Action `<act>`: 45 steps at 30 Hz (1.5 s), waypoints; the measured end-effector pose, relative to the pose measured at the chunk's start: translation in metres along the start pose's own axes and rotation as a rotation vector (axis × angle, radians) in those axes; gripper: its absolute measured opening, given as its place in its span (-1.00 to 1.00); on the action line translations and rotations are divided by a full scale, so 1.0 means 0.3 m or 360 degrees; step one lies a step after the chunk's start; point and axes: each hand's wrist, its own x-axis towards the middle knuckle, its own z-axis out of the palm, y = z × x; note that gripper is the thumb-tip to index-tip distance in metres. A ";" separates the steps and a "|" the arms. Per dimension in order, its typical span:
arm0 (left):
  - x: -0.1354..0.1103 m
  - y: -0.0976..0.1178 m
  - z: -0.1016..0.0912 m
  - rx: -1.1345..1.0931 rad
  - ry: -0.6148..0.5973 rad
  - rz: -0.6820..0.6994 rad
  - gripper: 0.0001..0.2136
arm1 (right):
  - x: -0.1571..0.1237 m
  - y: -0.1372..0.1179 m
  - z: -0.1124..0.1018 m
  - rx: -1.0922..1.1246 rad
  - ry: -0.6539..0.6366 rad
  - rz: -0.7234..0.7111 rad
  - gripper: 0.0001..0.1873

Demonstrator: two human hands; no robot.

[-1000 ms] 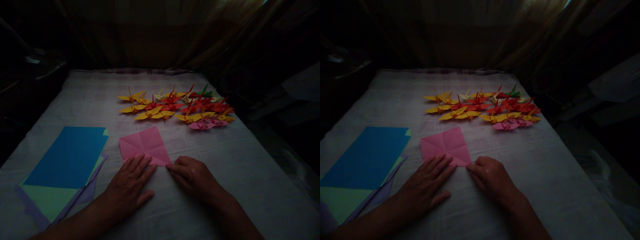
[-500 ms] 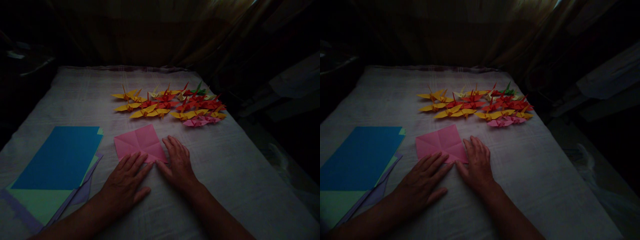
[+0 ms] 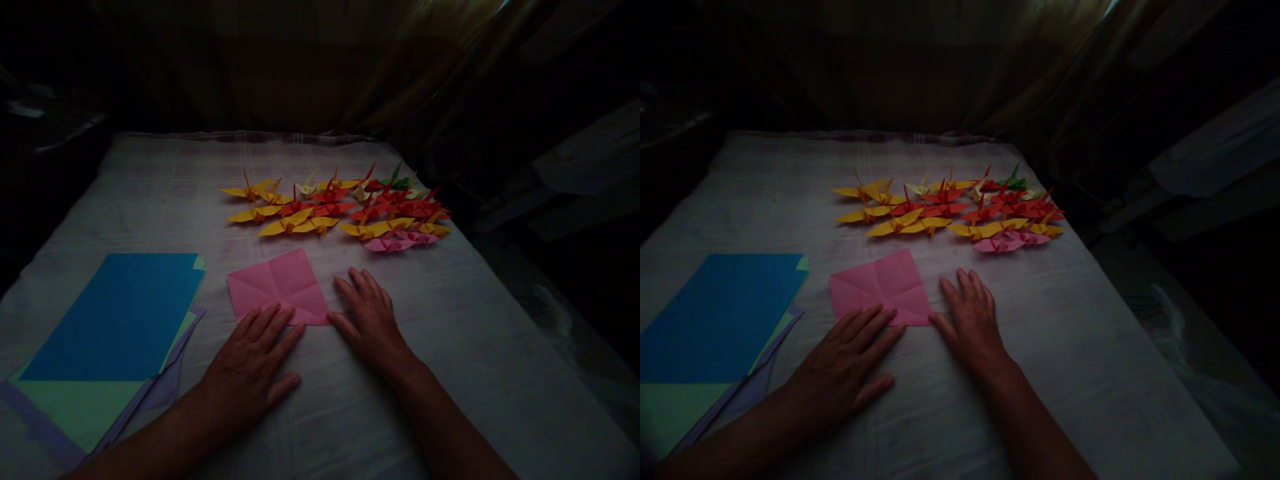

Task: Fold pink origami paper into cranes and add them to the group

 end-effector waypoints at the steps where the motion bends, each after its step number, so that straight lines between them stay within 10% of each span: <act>1: 0.000 0.000 0.000 0.0006 0.0000 0.0002 -0.43 | 0.000 0.008 -0.001 0.0001 0.0002 0.0001 -0.44; 14: -0.004 0.000 0.003 -0.0019 -0.0059 -0.0033 -0.41 | 0.005 -0.127 0.028 -0.0037 0.0145 -0.0053 -0.40; 36: 0.011 -0.008 -0.036 -0.0146 -0.0290 -0.0085 -0.38 | 0.001 -0.088 0.051 -0.0134 0.0181 -0.0112 -0.48; 45: -0.092 -0.114 -0.060 0.0027 -0.0252 -0.0077 -0.35 | 0.005 -0.092 0.046 -0.0148 0.0117 -0.0083 -0.47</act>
